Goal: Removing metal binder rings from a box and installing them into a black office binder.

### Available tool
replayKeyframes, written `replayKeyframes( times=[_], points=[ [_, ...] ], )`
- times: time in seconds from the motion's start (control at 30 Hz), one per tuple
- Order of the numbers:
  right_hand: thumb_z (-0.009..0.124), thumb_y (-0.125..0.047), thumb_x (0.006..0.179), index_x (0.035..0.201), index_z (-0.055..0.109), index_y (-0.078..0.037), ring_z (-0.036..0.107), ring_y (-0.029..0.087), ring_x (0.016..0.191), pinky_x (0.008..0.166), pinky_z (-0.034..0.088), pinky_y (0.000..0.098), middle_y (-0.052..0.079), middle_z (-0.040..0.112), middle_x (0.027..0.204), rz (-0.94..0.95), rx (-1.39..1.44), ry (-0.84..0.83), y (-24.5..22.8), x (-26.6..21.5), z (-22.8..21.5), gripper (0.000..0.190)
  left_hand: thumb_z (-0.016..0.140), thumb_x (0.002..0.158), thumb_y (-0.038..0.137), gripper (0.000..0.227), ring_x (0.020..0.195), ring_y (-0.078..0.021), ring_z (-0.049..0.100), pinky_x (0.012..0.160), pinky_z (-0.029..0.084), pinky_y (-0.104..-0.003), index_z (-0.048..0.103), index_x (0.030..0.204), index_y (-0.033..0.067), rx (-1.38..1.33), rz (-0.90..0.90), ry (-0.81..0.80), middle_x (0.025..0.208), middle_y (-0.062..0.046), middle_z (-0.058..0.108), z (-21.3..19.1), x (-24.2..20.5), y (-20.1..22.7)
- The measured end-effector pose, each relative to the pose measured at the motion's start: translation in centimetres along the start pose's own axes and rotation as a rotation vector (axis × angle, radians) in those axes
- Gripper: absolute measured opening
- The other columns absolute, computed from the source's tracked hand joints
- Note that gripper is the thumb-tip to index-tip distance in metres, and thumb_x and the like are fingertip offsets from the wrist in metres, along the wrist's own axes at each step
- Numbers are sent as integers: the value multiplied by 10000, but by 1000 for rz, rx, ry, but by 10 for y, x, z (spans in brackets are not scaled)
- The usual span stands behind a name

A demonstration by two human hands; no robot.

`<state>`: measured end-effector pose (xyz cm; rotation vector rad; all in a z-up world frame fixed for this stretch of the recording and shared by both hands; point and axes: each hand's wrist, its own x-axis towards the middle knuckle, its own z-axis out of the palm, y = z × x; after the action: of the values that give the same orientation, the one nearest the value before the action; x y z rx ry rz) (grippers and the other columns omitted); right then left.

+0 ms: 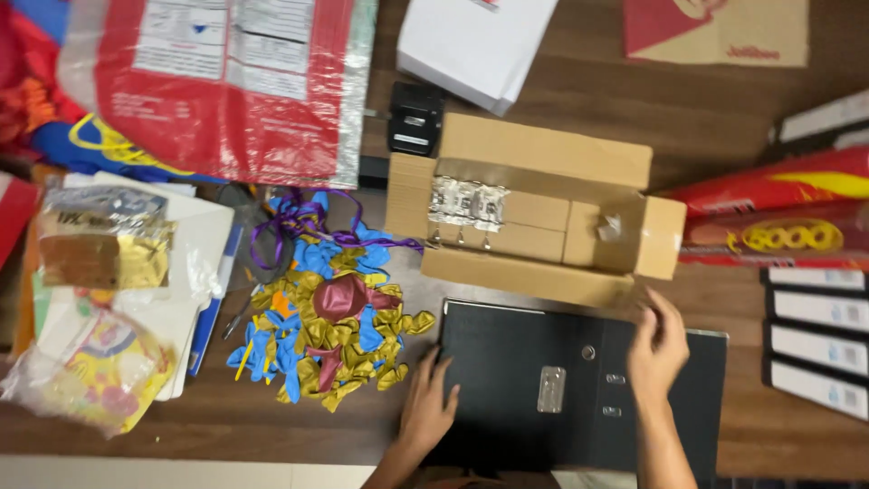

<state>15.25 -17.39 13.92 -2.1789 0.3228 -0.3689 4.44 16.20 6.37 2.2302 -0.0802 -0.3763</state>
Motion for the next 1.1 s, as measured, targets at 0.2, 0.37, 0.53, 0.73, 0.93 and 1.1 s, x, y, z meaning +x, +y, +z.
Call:
replayKeyframes(
  times=[0.2, 0.37, 0.53, 0.73, 0.93, 1.1],
  points=[
    [647, -337, 993, 1505, 540, -111, 492, 515, 1400, 1127, 429, 503, 308, 468, 1530, 215, -749, -22, 259, -180, -95, 570, 740, 857, 175, 692, 1256, -425, 536, 1012, 482, -476, 421, 1468, 106, -224, -268, -39, 1388, -203, 472, 42, -44, -41],
    [695, -566, 870, 1640, 205, -310, 397, 535, 1378, 1108, 364, 581, 341, 192, 1603, 582, -853, -266, 297, -225, -80, 948, 797, 815, 288, 658, 1117, -387, 613, 875, 526, -509, 464, 1375, 197, 84, -491, -41, 1240, -118, 554, 52, -47, -37],
    [627, -513, 910, 1634, 175, -425, 529, 509, 1330, 1093, 492, 514, 211, 191, 1712, 837, -781, -393, 233, -195, -92, 858, 803, 807, 312, 632, 1058, -367, 643, 849, 527, -501, 476, 1331, 176, 153, -459, -6, 1198, -109, 580, 58, -50, -38],
    [636, -339, 922, 1590, 321, -364, 574, 509, 1254, 1048, 512, 522, 213, 348, 1591, 688, -761, -423, 217, -197, -116, 739, 836, 782, 263, 660, 1113, -371, 624, 911, 503, -490, 500, 1336, 138, 306, -326, 95, 1204, -148, 612, 86, -59, -70],
    [606, -196, 919, 1524, 471, -322, 505, 421, 1298, 1051, 491, 512, 173, 460, 1441, 479, -668, -490, 234, -188, -151, 632, 831, 760, 190, 804, 1260, -395, 516, 985, 439, -564, 451, 1465, 131, 640, -106, 132, 1361, -201, 522, 104, -62, 39],
    [587, -171, 947, 1516, 487, -333, 445, 399, 1322, 1083, 456, 496, 162, 436, 1438, 448, -640, -614, 227, -181, -168, 600, 824, 764, 187, 730, 1265, -374, 539, 1012, 476, -504, 485, 1406, 122, 586, 321, -21, 1419, -179, 527, 193, -47, 140]
  ],
)
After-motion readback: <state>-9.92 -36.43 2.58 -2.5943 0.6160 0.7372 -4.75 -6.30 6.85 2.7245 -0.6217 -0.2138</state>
